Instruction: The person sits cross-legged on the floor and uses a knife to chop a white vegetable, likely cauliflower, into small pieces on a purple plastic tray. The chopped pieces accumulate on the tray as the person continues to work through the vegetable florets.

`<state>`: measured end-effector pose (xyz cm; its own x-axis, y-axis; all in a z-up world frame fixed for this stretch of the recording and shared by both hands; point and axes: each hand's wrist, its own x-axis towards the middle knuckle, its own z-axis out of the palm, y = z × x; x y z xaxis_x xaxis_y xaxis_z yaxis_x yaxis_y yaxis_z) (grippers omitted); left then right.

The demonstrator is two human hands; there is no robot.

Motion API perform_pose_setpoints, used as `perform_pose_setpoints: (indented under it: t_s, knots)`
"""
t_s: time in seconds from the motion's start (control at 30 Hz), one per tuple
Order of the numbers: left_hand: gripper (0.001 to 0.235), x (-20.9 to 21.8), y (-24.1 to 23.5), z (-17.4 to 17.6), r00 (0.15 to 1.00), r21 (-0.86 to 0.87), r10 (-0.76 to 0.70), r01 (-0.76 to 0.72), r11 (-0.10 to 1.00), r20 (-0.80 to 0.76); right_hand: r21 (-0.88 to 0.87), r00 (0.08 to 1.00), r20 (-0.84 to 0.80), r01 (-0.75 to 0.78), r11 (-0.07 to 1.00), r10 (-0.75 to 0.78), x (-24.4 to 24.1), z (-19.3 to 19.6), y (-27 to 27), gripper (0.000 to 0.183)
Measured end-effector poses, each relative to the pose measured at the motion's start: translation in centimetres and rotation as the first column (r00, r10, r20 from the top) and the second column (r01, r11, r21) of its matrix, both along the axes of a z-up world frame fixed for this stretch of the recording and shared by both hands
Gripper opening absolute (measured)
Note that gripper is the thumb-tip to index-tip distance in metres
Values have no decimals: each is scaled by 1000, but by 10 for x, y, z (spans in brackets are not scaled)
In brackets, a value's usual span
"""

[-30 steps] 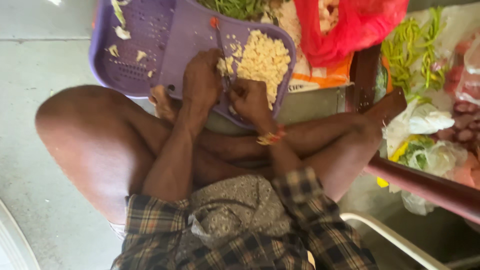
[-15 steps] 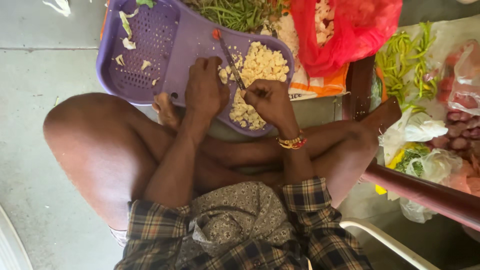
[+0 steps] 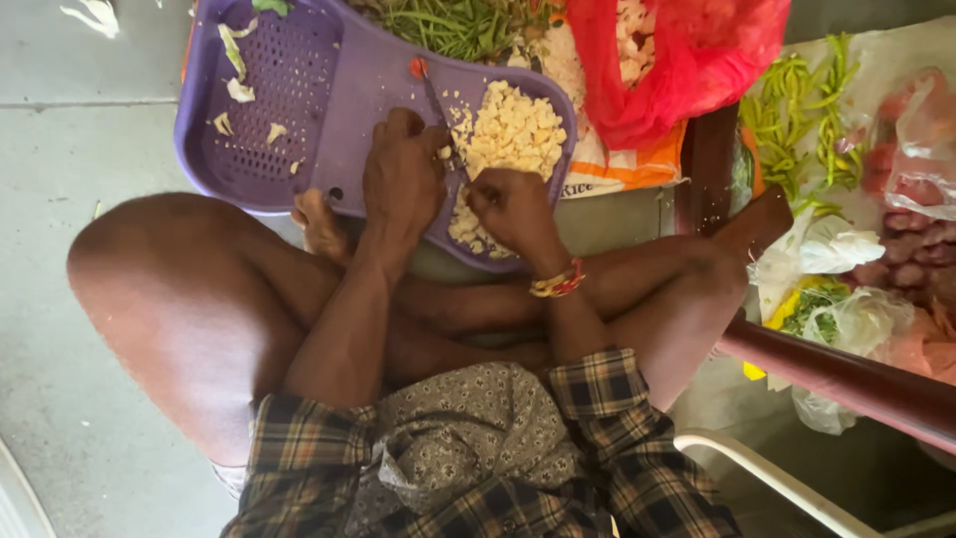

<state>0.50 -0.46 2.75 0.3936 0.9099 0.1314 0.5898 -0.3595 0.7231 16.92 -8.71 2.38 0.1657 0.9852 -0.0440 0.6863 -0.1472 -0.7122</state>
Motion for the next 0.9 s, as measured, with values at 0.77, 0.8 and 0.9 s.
perform_pose_setpoints:
  t_s: [0.77, 0.8, 0.9]
  knots:
    - [27, -6, -2, -9, 996, -61, 84, -83, 995, 19, -104, 998, -15, 53, 993, -55, -11, 1, 0, 12]
    - [24, -8, -4, -12, 997, -105, 79, -80, 991, -12, -83, 997, -54, 51, 995, -56, -9, 7, -3, 11]
    - [44, -11, -6, -18, 984, 76, -11, -2, 997, 178, -58, 985, -163, 52, 997, -61, -1, 24, -2, 12]
